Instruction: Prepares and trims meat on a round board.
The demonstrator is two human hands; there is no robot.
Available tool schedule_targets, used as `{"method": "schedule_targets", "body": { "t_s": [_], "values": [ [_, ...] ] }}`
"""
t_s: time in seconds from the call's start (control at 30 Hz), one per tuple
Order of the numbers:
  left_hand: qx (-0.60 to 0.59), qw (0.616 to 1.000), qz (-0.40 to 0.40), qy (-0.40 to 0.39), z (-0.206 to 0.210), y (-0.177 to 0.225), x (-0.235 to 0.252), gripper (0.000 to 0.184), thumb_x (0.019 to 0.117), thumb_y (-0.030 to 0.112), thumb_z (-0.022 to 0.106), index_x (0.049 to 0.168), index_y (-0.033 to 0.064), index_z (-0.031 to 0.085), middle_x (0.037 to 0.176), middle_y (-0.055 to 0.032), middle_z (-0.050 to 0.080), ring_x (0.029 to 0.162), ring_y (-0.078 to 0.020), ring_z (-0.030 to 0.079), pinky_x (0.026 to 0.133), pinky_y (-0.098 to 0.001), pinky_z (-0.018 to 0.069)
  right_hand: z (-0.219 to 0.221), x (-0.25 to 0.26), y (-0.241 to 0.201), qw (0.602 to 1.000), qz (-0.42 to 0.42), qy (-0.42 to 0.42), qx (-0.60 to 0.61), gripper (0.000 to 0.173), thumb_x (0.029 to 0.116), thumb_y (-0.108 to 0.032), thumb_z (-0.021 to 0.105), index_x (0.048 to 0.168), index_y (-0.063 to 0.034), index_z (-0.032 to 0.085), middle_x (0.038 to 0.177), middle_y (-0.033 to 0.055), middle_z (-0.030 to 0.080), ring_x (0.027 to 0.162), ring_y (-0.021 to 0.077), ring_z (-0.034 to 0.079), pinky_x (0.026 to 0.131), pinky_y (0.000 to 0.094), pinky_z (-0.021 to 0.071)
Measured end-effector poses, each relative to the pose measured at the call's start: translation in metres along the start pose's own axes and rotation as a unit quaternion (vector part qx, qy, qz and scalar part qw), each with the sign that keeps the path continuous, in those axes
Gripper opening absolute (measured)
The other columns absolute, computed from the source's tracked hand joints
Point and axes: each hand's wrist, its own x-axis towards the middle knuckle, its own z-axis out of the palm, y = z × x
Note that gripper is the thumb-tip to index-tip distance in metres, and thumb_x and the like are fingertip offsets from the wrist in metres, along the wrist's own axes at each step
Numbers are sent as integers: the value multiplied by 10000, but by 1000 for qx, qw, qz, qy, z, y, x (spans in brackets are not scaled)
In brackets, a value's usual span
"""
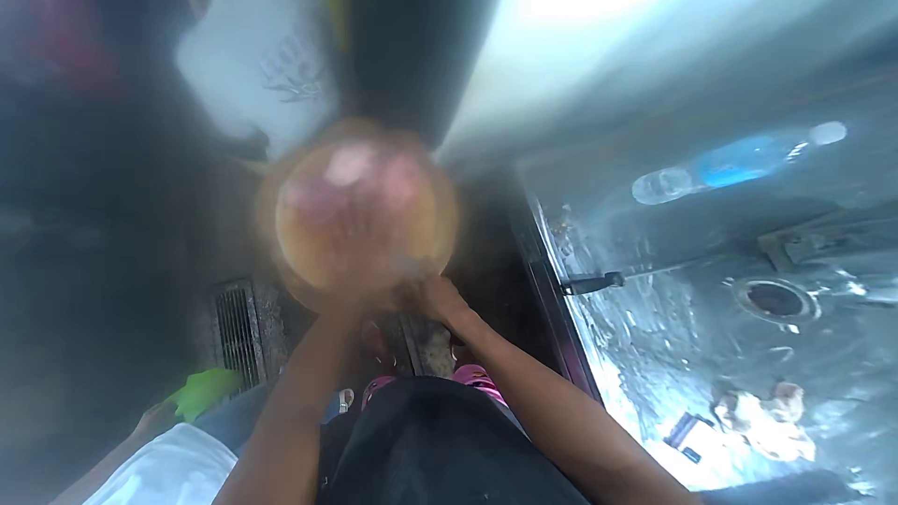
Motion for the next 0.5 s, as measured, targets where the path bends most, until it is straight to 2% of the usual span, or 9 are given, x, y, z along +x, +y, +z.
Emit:
{"method": "schedule_targets", "body": {
  "t_s": [0.07, 0.13, 0.23, 0.37, 0.47, 0.5],
  "values": [
    [33, 999, 9, 0, 12, -3, -1, 767, 1030, 689, 163, 1675, 281, 88, 1744, -55, -81, 1595, -342, -97, 1237, -693, 3, 11, -9, 18, 1000, -3, -17, 8, 674, 1072, -605, 343, 1237, -21, 637, 1141, 223, 691, 1104, 373, 682, 939, 578, 537],
    [33, 999, 13, 9, 15, -5, 2, 768, 1034, 678, 180, 1676, 263, 106, 1745, -66, -69, 1594, -351, -96, 1241, -689, 2, 19, -20, 35, 1000, -3, -30, 0, 679, 1063, -621, 352, 1144, -15, 647, 1062, 219, 695, 1036, 373, 697, 892, 576, 552],
    [33, 999, 19, -5, 13, -6, 6, 765, 1026, 686, 195, 1675, 294, 88, 1745, -59, -72, 1592, -346, -114, 1241, -689, -13, 20, -32, 42, 999, -4, -51, 3, 682, 1064, -616, 363, 1028, 3, 650, 970, 211, 679, 958, 362, 696, 843, 562, 553],
    [40, 999, 22, -29, 10, -8, 9, 734, 1032, 672, 159, 1671, 314, 113, 1744, -72, -60, 1588, -382, -100, 1232, -700, -15, 8, -22, 17, 997, -6, -82, -2, 665, 1073, -608, 335, 1015, -9, 618, 912, 182, 650, 878, 325, 685, 789, 528, 551],
    [35, 999, 20, -27, 12, -8, 8, 705, 1044, 640, 169, 1671, 324, 109, 1742, -57, -93, 1586, -378, -121, 1226, -711, -29, 7, -7, 0, 996, -27, -87, 4, 664, 1075, -607, 326, 995, -15, 616, 841, 153, 625, 735, 287, 666, 700, 491, 559],
    [31, 999, 19, -20, 14, -7, 8, 703, 1045, 637, 181, 1670, 319, 131, 1744, -52, -77, 1588, -374, -111, 1224, -715, -32, 7, -1, -6, 995, -34, -89, 7, 662, 1076, -605, 327, 1021, -14, 620, 840, 149, 624, 704, 274, 663, 678, 477, 565]
  ]
}}
